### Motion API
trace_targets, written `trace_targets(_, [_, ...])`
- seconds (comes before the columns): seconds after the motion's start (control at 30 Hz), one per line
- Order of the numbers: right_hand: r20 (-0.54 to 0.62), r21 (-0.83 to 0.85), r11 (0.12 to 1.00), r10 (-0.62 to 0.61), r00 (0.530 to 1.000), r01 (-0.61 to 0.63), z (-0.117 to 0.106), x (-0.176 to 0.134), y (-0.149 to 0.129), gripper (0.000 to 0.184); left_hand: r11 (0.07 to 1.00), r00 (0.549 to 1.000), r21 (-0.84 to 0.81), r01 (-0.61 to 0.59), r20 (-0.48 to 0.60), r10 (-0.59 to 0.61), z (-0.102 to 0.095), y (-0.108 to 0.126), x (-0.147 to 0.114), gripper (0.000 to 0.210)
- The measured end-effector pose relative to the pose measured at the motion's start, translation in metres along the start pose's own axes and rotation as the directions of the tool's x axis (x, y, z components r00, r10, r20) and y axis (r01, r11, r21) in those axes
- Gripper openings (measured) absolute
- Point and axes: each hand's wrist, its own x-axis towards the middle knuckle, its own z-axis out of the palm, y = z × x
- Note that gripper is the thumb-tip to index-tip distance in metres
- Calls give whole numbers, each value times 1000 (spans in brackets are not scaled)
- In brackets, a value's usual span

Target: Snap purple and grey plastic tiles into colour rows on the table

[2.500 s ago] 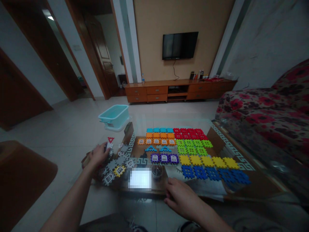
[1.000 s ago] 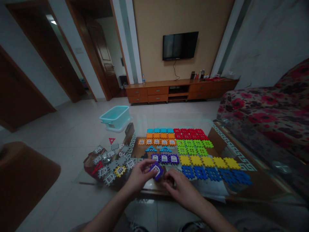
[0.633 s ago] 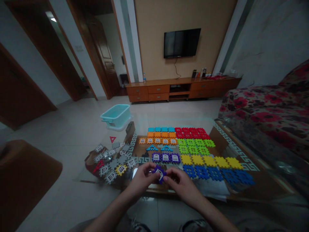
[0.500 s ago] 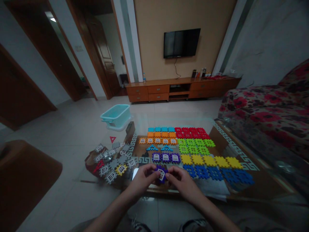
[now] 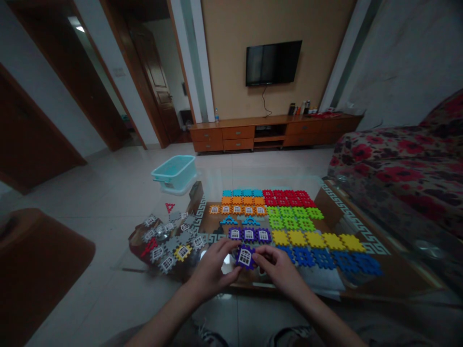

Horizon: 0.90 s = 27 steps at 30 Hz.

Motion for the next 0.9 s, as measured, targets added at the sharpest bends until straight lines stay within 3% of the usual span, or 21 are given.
trace_targets(0.13, [-24, -30, 999, -28, 999, 27, 1, 1, 3, 32, 997, 1000, 70, -14, 22, 12, 0, -3, -1, 57])
trace_targets(0.5, [-12, -52, 998, -22, 1000, 21, 6, -2, 6, 32, 995, 997, 64, -76, -13, 77, 0, 1, -1, 52])
trace_targets(0.77, [10, -80, 996, -34, 999, 34, 9, -4, 3, 24, 938, 964, 253, -237, -55, 259, 4, 1, -4, 48])
trace_targets(0.9, [-5, -98, 994, -44, 999, 43, 9, -4, 5, 23, 933, 970, 277, -229, -15, 242, 3, -1, -3, 51])
